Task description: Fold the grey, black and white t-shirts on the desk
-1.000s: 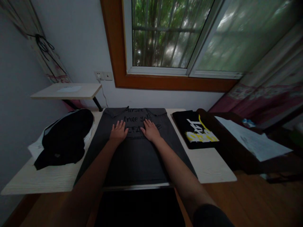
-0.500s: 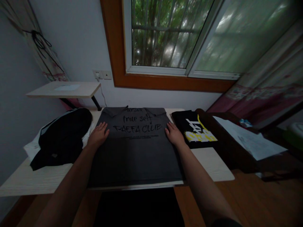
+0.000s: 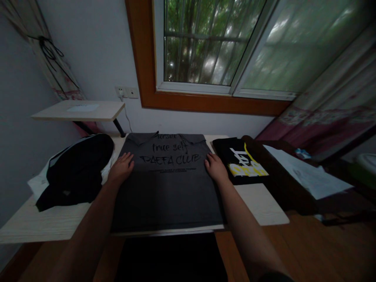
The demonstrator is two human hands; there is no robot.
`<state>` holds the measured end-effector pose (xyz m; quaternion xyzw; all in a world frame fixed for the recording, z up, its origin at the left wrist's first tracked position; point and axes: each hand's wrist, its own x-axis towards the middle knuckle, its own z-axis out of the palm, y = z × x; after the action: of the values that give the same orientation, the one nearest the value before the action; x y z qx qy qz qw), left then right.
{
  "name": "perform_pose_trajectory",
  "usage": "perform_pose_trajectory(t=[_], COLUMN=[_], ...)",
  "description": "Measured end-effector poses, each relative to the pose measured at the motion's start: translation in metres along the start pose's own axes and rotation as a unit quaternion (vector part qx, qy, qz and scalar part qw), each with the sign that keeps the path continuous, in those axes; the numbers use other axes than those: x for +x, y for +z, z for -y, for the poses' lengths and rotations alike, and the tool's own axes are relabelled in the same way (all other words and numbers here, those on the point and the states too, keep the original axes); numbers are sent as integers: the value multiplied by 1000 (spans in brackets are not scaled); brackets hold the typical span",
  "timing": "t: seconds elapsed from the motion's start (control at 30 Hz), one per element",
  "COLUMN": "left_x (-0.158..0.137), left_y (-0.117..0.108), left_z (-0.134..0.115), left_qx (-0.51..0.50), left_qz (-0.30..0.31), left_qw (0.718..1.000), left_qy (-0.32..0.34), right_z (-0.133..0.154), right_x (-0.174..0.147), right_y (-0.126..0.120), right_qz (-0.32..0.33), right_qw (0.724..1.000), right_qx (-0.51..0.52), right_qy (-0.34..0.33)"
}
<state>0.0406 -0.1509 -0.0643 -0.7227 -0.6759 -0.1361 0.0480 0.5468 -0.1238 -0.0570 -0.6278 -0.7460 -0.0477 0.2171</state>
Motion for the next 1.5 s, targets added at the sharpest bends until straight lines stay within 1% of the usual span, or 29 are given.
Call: perform_pose_trajectory(t=[0.27,0.37,0.5,0.63,0.77,0.9,1.07,1.17,1.27,1.37,1.5], left_x=[-1,-3,-6,-9,-11,-16,-20,-20,-19,-20,-21], left_y=[-2,-4,-9,-15,-16,-15,-15,-14,-14,-17,-20], left_z=[-2,-2,1,1,-5,-16,-33,-37,-37,-38,-38], left_qx=[-5,-6,-18,-24,-9,-2,-10,-10,-9,-8,-12], left_qz=[-6,2,15,17,14,11,14,18,20,22,24], left_qw=[1000,1000,999,999,999,999,997,997,996,996,996], left_qy=[9,14,34,41,37,45,77,79,82,84,83], right_z=[3,1,-4,-3,3,14,35,55,81,112,146], right_x=[0,-2,-3,-4,-5,-7,-9,-4,9,25,38], right_y=[-3,-3,-4,-5,-7,-8,-9,-11,-10,-1,15], right_qz=[-10,-16,-6,-8,-14,-8,2,35,79,106,150], right_qw=[1000,1000,1000,1000,999,999,997,991,980,971,964], right_qx=[0,-6,-4,-10,-29,-28,4,36,67,84,78], right_qy=[-2,-11,-28,-29,-29,-39,-80,-125,-172,-197,-204])
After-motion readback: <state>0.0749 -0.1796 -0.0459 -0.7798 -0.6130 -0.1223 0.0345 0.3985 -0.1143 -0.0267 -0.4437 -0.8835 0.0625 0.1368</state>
